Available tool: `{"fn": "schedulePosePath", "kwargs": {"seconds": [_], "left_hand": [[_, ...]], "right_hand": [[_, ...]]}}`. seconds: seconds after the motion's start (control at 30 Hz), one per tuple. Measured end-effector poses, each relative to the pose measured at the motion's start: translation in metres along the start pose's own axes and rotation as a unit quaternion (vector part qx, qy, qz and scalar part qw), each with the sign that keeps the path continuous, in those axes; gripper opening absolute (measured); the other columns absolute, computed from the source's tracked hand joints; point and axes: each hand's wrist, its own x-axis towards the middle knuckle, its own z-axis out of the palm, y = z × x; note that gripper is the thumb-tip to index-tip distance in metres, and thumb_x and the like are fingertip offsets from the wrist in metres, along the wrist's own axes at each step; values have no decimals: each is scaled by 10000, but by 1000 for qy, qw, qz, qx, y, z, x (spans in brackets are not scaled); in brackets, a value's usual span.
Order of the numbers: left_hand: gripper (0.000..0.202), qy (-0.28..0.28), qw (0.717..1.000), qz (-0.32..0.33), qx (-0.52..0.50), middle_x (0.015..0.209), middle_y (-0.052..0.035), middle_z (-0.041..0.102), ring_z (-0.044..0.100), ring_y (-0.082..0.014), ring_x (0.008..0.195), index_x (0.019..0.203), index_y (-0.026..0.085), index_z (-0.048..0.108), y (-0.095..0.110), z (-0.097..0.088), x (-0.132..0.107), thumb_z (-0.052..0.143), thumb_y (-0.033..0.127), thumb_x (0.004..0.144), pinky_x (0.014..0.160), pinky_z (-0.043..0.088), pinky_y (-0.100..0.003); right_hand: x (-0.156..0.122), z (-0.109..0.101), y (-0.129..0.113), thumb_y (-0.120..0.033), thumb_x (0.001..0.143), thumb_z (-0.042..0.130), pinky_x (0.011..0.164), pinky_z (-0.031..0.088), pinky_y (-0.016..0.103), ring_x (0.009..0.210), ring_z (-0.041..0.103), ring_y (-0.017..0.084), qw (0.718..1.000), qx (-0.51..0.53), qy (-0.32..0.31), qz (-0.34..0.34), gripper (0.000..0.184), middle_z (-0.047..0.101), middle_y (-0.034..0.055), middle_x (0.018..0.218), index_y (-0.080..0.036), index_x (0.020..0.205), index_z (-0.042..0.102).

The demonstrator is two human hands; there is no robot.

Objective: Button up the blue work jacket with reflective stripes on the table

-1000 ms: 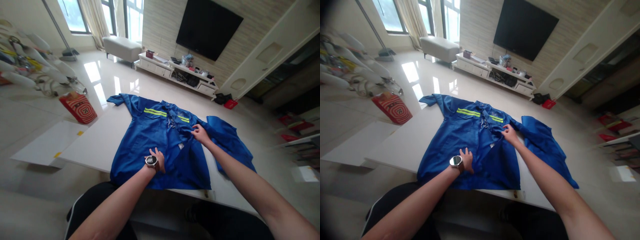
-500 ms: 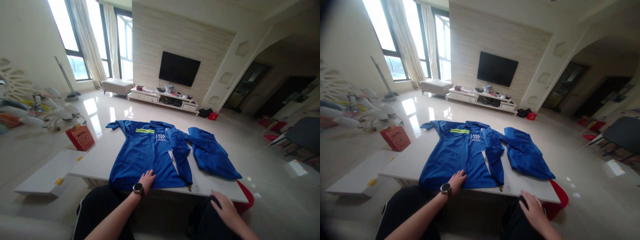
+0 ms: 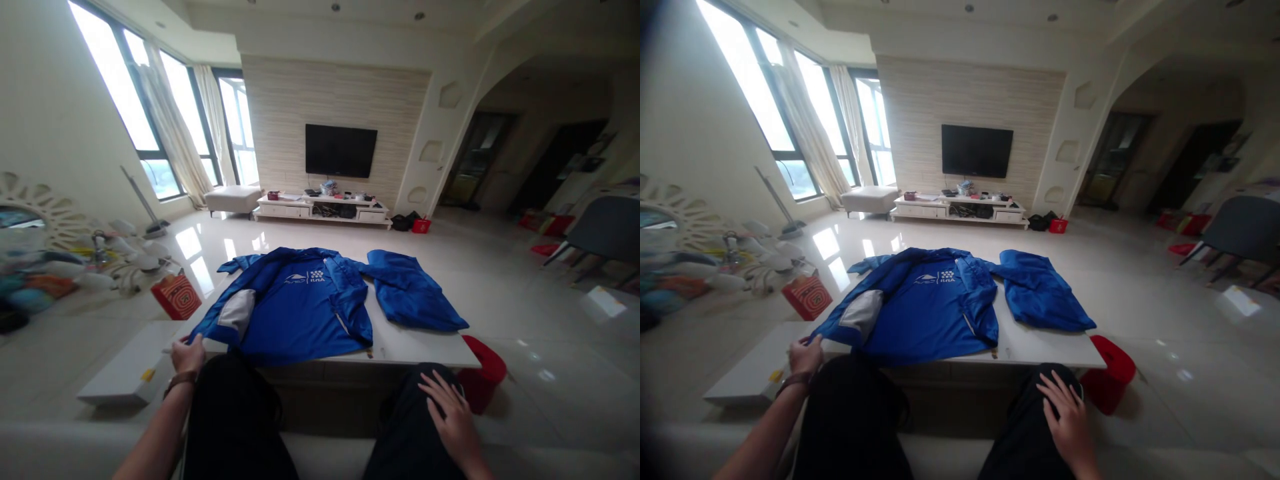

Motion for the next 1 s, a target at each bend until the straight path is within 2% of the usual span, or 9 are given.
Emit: {"fn": "schedulePosePath", "kwargs": {"seconds": [0.1,0.17,0.27,0.37,0.57,0.7,0.87,0.93,1.0], "left_hand": [[849,-82,990,16,115,1431,-330,518,479,-456,1375,1518,-21,364,-32,-15,-46,488,524,879,1081,428,-603],[774,-126,966,126,187,1543,-269,429,422,-427,1439,1598,106,323,-48,-14,-93,398,521,949,1113,404,-595],[712,-80,932,162,314,1674,-207,235,347,-532,1449,1632,313,301,-59,-9,-158,395,552,969,995,449,-687],[735,-48,895,196,398,1696,-242,155,278,-600,1453,1629,324,309,-58,-6,-189,478,532,944,946,430,-750],[709,-40,866,216,450,1663,-267,254,356,-566,1424,1604,313,367,-48,-5,-186,520,502,937,939,466,-687],[691,-35,866,221,446,1651,-254,273,388,-545,1408,1599,326,373,-50,-7,-186,500,510,946,942,478,-662],[733,-56,871,216,438,1644,-270,274,392,-555,1401,1610,306,356,-51,-11,-184,509,542,933,942,478,-657],[749,-67,871,211,439,1655,-256,270,381,-559,1406,1612,315,348,-51,-11,-182,519,553,923,948,475,-659],[743,-74,871,203,441,1661,-238,273,376,-549,1413,1615,333,336,-51,-11,-181,502,562,927,962,472,-652]], "right_hand": [[4,4,-4,-392,990,424,1171,363,591,1444,485,295,1000,3,13,-4,395,666,23,1408,-317,1171,767],[8,8,-7,-407,976,415,1155,374,599,1454,464,306,999,-17,29,22,407,648,13,1432,-326,1166,765],[15,15,-10,-513,950,404,1065,415,693,1501,348,414,988,-53,42,139,505,499,7,1582,-341,1338,679],[19,22,-9,-594,927,399,1040,441,686,1474,349,470,976,-38,34,211,628,378,25,1658,-322,1464,577],[22,25,-2,-606,919,417,1108,420,579,1386,468,404,983,12,57,174,624,451,83,1590,-269,1415,589],[17,19,3,-610,890,410,975,482,545,1126,603,395,964,6,150,219,599,635,203,1230,-148,1182,656],[8,10,2,-580,874,444,740,472,453,862,612,342,950,5,151,273,404,655,144,931,-214,947,599],[6,10,3,-563,876,446,729,456,450,813,596,328,954,5,155,258,344,644,134,872,-237,837,549],[7,12,5,-533,882,436,780,463,467,852,596,337,960,-6,173,221,332,645,154,921,-225,854,557]]}}
